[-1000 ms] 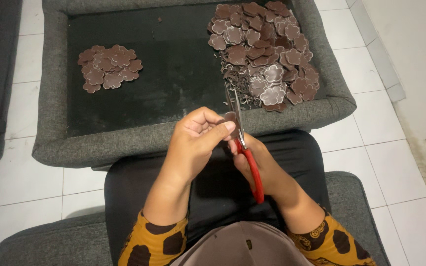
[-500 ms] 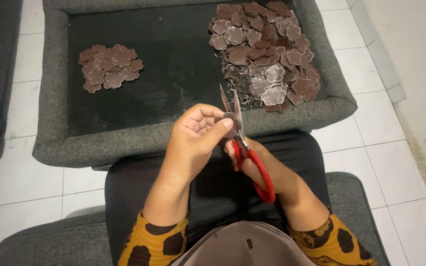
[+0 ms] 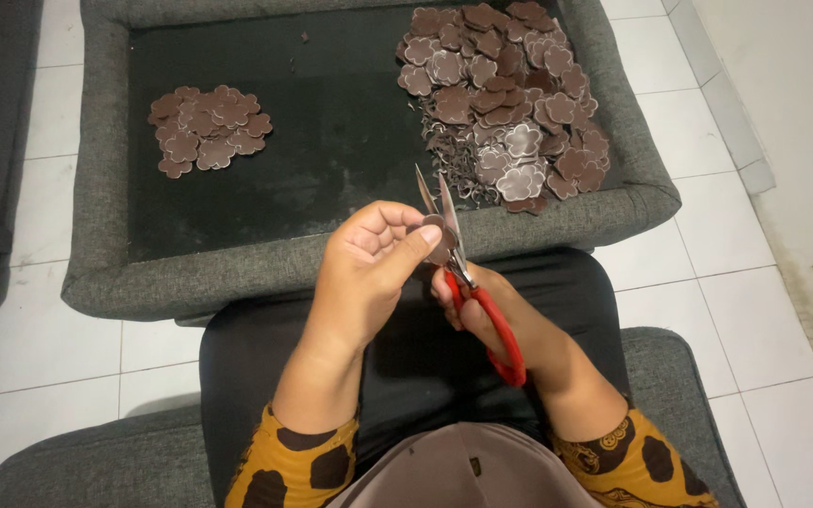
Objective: The person uses red-handled scissors to cut a brown, flower-shaped piece of material. They hold the material in their left hand and cut along the edges with their right hand, then place the finished piece on a pile on the table.
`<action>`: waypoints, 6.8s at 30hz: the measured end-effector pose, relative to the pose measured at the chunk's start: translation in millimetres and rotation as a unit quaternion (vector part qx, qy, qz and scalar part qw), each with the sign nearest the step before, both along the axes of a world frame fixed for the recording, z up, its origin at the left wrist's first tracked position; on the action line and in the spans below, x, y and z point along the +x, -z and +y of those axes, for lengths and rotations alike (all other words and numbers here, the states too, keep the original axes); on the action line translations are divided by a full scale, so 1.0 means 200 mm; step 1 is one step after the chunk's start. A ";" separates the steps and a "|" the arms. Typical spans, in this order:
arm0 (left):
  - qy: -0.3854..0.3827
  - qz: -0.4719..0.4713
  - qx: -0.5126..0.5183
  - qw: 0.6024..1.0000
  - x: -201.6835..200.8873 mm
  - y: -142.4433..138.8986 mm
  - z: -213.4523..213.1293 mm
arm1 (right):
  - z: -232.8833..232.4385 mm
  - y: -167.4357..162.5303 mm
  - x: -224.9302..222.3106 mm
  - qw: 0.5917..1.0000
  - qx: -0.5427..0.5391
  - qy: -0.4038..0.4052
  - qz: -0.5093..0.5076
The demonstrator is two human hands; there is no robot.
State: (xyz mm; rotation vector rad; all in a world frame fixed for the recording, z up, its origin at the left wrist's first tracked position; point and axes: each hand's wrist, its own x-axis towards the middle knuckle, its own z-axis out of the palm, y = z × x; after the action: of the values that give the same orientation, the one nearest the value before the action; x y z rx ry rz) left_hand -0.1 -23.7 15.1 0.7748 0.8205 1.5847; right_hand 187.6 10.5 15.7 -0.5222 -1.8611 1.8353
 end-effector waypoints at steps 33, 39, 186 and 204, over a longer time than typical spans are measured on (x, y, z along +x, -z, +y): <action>-0.004 -0.031 -0.004 1.000 -0.02 0.06 0.04 | 0.01 0.10 -0.01 0.997 -0.069 0.024 0.022; -0.025 -0.013 -0.048 0.998 -0.07 0.08 0.06 | 0.10 0.23 0.02 0.997 -0.047 0.065 -0.019; -0.130 -0.016 0.005 0.991 -0.02 -0.03 0.08 | 0.22 -0.02 -0.27 0.946 -0.021 0.278 0.164; -0.306 0.078 0.107 0.943 -0.11 0.01 0.07 | 0.25 0.02 -0.25 0.937 -0.047 0.315 0.142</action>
State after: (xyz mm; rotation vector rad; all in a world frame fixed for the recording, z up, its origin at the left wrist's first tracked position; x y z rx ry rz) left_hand -21.9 -10.0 13.3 0.8564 1.0861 2.2140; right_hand 137.0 61.0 10.8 -0.7398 -1.2247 1.4672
